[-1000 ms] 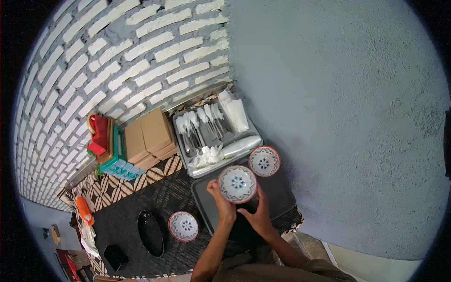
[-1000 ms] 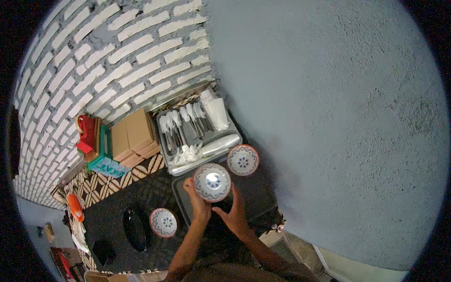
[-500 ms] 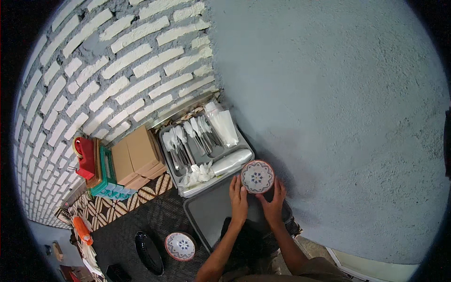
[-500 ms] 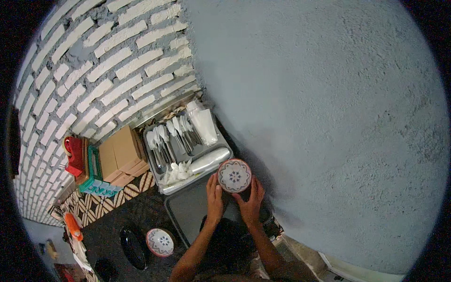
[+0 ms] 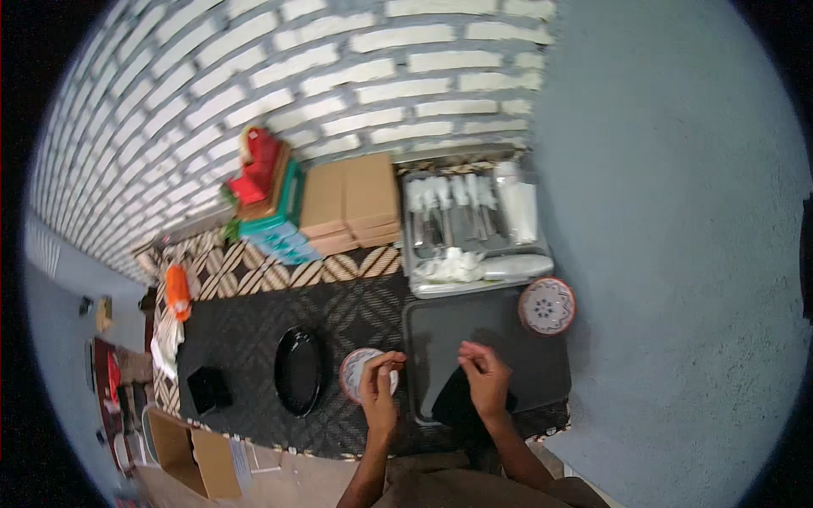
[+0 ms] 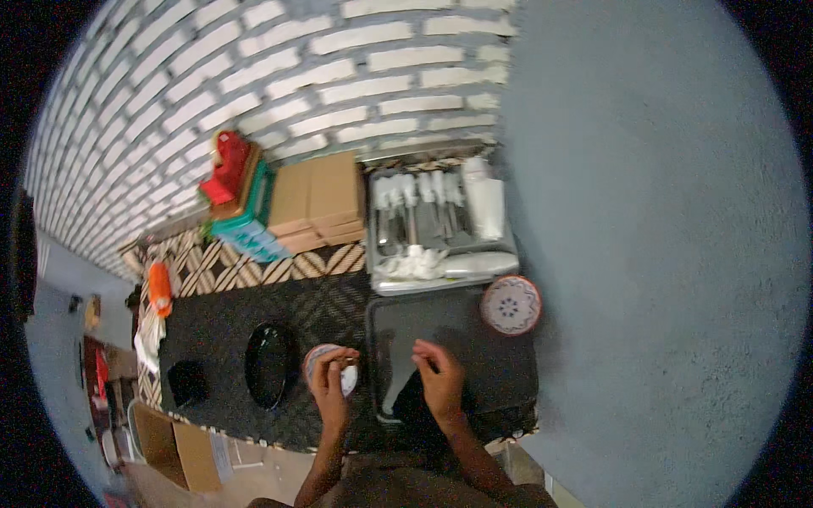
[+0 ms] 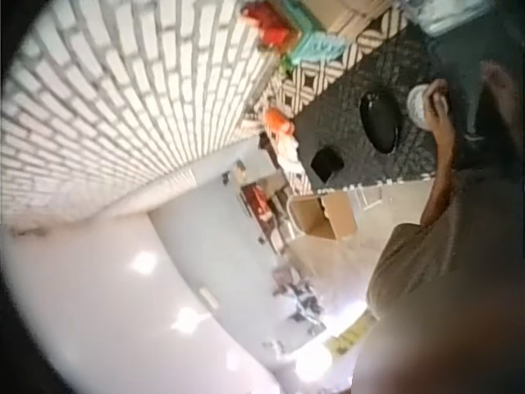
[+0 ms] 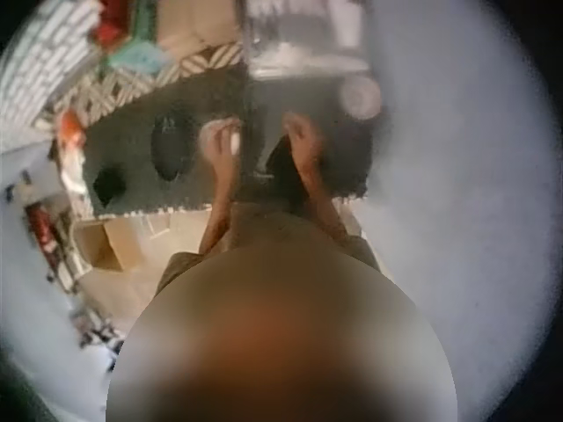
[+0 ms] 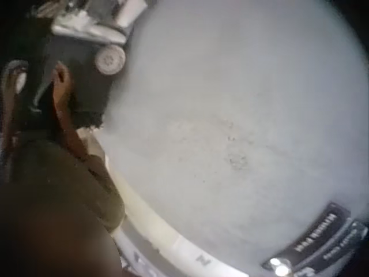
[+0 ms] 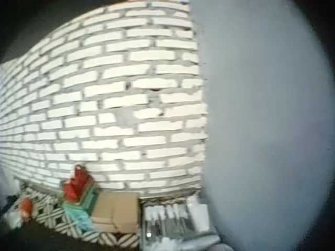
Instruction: Cleaning and stacking bowls and plates in a restaurant preparation area.
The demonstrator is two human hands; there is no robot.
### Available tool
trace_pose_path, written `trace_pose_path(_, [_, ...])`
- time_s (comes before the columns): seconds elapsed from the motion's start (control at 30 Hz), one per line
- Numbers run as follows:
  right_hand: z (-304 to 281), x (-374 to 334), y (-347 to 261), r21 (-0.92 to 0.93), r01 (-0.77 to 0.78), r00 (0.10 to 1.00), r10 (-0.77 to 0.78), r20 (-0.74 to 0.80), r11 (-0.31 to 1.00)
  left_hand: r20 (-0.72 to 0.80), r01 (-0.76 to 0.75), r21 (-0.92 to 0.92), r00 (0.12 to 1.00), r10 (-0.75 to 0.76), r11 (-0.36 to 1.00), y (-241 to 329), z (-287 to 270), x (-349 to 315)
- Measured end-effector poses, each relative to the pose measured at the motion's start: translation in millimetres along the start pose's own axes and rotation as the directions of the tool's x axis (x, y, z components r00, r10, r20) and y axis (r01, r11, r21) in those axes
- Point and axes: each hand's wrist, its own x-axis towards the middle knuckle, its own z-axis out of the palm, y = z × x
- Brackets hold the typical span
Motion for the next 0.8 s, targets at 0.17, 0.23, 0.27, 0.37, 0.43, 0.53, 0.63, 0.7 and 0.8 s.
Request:
trace_pose_path(0.17, [67, -32, 7, -0.044, -0.037, 0.907, 0.052, 0.418, 0.998, -0.417, 0.042, 0.417, 0.896, 0.151, 0.908, -7, -61, -31])
trace_pose_path(0.23, [84, -45, 7, -0.143, 0.03, 0.902, 0.035, 0.431, 0.989, -0.406, 0.087, 0.471, 0.905, 0.128, 0.878, -31, -78, -45])
trace_pose_path(0.27, [90, -52, 11, -0.234, 0.085, 0.902, 0.025, 0.432, 0.968, -0.383, 0.132, 0.531, 0.919, 0.098, 0.837, -45, -86, -53])
trace_pose_path(0.37, [95, -59, 30, -0.212, 0.15, 0.893, -0.04, 0.448, 0.966, -0.296, 0.131, 0.488, 0.955, 0.022, 0.863, -56, -89, -65])
trace_pose_path(0.43, [94, -61, 31, -0.216, 0.206, 0.895, -0.095, 0.435, 0.954, -0.279, 0.148, 0.458, 0.96, -0.016, 0.877, -47, -82, -66])
trace_pose_path(0.53, [95, -59, 18, -0.216, 0.165, 0.901, -0.058, 0.43, 0.962, -0.279, 0.099, 0.474, 0.959, 0.043, 0.875, -54, -91, -68])
trace_pose_path(0.63, [92, -55, 4, -0.203, 0.148, 0.915, -0.056, 0.399, 0.968, -0.3, 0.09, 0.493, 0.951, 0.072, 0.866, -49, -92, -65])
trace_pose_path(0.7, [87, -56, -9, -0.033, -0.001, 0.921, 0.014, 0.388, 0.999, -0.313, -0.025, 0.291, 0.942, 0.12, 0.956, -45, -90, -60])
trace_pose_path(0.8, [70, -64, -41, 0.093, -0.178, 0.889, 0.119, 0.441, 0.98, -0.34, -0.154, -0.142, 0.935, 0.098, 0.978, -24, -63, -46])
